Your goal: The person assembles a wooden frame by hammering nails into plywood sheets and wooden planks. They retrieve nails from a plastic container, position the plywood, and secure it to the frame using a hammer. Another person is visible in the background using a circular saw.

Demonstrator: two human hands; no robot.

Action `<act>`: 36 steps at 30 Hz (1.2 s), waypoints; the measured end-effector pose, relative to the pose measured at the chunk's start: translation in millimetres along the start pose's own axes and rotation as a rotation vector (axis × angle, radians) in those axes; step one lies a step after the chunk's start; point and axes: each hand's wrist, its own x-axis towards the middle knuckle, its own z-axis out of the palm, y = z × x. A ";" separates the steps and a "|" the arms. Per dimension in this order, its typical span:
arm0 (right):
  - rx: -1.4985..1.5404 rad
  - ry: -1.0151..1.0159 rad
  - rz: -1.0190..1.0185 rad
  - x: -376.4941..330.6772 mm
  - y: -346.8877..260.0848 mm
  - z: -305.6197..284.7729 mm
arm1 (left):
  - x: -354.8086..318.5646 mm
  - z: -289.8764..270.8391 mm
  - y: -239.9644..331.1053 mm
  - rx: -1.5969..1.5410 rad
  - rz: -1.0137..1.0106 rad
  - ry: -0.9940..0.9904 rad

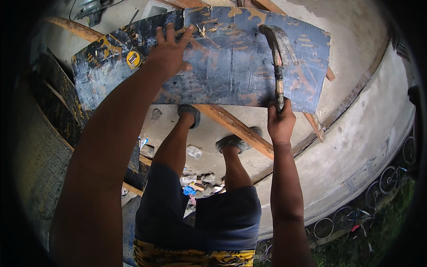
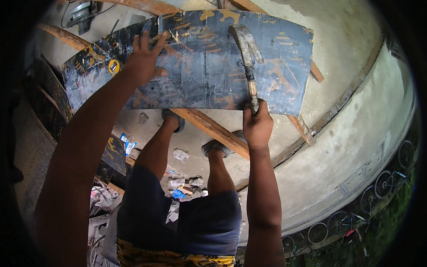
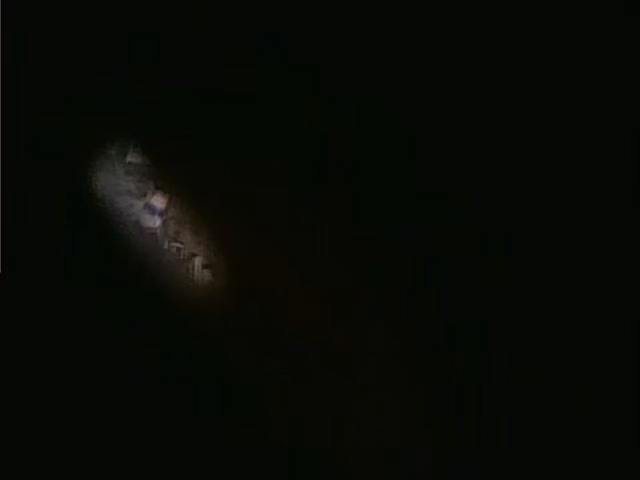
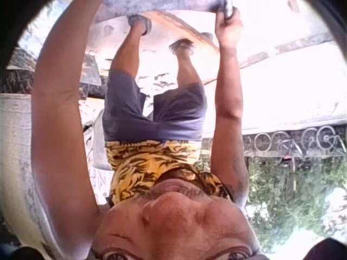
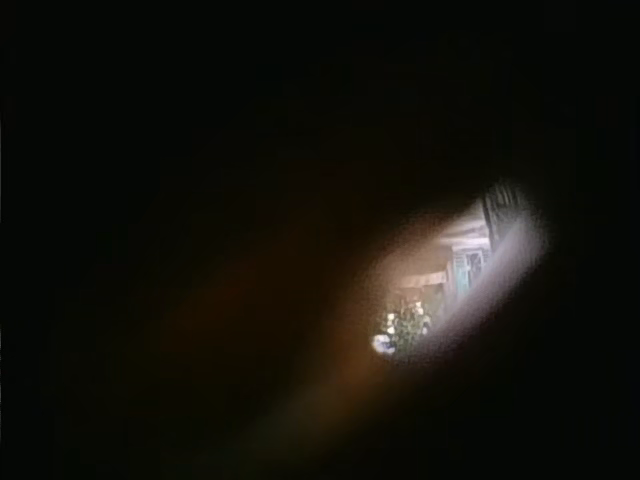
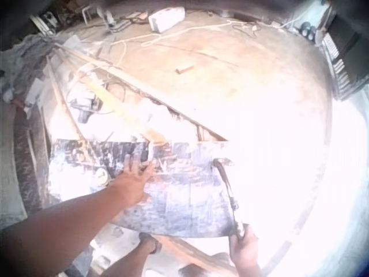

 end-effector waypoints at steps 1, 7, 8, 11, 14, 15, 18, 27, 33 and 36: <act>0.039 -0.020 0.068 -1.8 -0.3 -1.1 | -1.1 0.8 0.0 0.007 -0.001 -0.006; -0.167 0.025 -0.047 1.7 -1.9 -7.1 | -0.2 0.6 0.4 0.010 -0.012 -0.013; -0.234 0.002 -0.067 6.0 -1.0 -6.3 | 0.1 0.7 0.3 0.023 -0.010 -0.014; -0.072 -0.018 -0.008 6.0 -0.4 -8.1 | -1.0 0.1 0.5 -0.006 -0.008 -0.008; -0.034 0.028 -0.057 3.0 -2.6 -7.5 | -0.6 -1.7 2.1 0.029 -0.022 -0.030; -0.114 0.004 -0.054 4.7 -2.6 -7.9 | -1.2 -1.0 2.3 0.019 -0.026 -0.035; -0.174 -0.068 0.011 4.3 -7.9 -9.6 | 1.2 1.2 3.8 0.012 -0.022 -0.024; 0.107 0.026 0.088 -6.7 -35.8 -7.3 | 2.8 0.1 2.2 -0.029 -0.023 -0.004; 0.245 0.104 0.175 -7.1 -40.4 -6.1 | 1.2 -7.9 3.2 -0.022 -0.028 -0.066; 0.313 0.208 0.109 -15.4 -42.5 0.2 | 2.2 -6.4 1.3 -0.029 -0.021 -0.055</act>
